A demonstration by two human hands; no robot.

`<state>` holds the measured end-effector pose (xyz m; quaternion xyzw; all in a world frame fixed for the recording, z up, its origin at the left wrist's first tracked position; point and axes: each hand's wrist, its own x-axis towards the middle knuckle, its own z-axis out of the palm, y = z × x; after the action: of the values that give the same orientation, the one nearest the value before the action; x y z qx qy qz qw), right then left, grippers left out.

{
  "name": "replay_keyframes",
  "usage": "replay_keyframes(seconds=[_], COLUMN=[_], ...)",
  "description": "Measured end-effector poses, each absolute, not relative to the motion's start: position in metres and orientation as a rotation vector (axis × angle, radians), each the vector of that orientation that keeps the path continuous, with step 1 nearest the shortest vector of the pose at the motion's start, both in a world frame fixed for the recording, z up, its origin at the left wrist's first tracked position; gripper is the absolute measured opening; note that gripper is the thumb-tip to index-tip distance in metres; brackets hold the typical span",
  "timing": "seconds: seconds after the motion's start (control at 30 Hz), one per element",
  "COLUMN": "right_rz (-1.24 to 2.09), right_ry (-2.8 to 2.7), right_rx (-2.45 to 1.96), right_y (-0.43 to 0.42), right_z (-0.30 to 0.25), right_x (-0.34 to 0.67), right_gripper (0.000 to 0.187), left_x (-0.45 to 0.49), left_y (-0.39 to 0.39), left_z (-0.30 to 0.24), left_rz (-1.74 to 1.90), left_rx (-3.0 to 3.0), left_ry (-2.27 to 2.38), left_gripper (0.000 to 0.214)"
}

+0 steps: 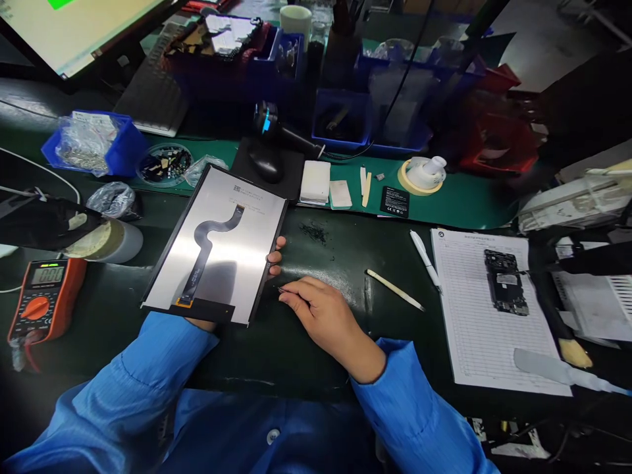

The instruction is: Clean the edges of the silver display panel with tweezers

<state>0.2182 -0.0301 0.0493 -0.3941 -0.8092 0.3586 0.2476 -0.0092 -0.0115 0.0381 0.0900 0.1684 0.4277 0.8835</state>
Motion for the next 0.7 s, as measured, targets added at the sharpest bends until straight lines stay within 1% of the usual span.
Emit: replay_keyframes(seconds=[0.17, 0.3, 0.47, 0.6, 0.7], right_rz=[1.011, 0.912, 0.862, 0.911, 0.859], right_ry=[-2.152, -2.174, -2.272, -2.211, -2.221], right_rx=[-1.111, -1.031, -0.968, -1.067, -1.025], right_y=[-0.033, -0.034, -0.032, -0.034, -0.033], right_z=[0.047, 0.048, 0.048, 0.049, 0.049], right_x=[0.219, 0.217, 0.217, 0.217, 0.217], right_gripper=[0.020, 0.017, 0.025, 0.019, 0.015], left_x=[-0.009, -0.008, -0.009, -0.009, -0.008], left_y=[-0.012, -0.010, -0.009, -0.010, -0.009], left_z=[0.032, 0.025, 0.029, 0.032, 0.031], left_rz=[0.906, 0.933, 0.867, 0.877, 0.879], left_rx=[0.175, 0.225, 0.226, 0.215, 0.223], left_ry=[0.306, 0.289, 0.298, 0.311, 0.315], left_gripper=[0.098, 0.096, 0.094, 0.095, 0.094])
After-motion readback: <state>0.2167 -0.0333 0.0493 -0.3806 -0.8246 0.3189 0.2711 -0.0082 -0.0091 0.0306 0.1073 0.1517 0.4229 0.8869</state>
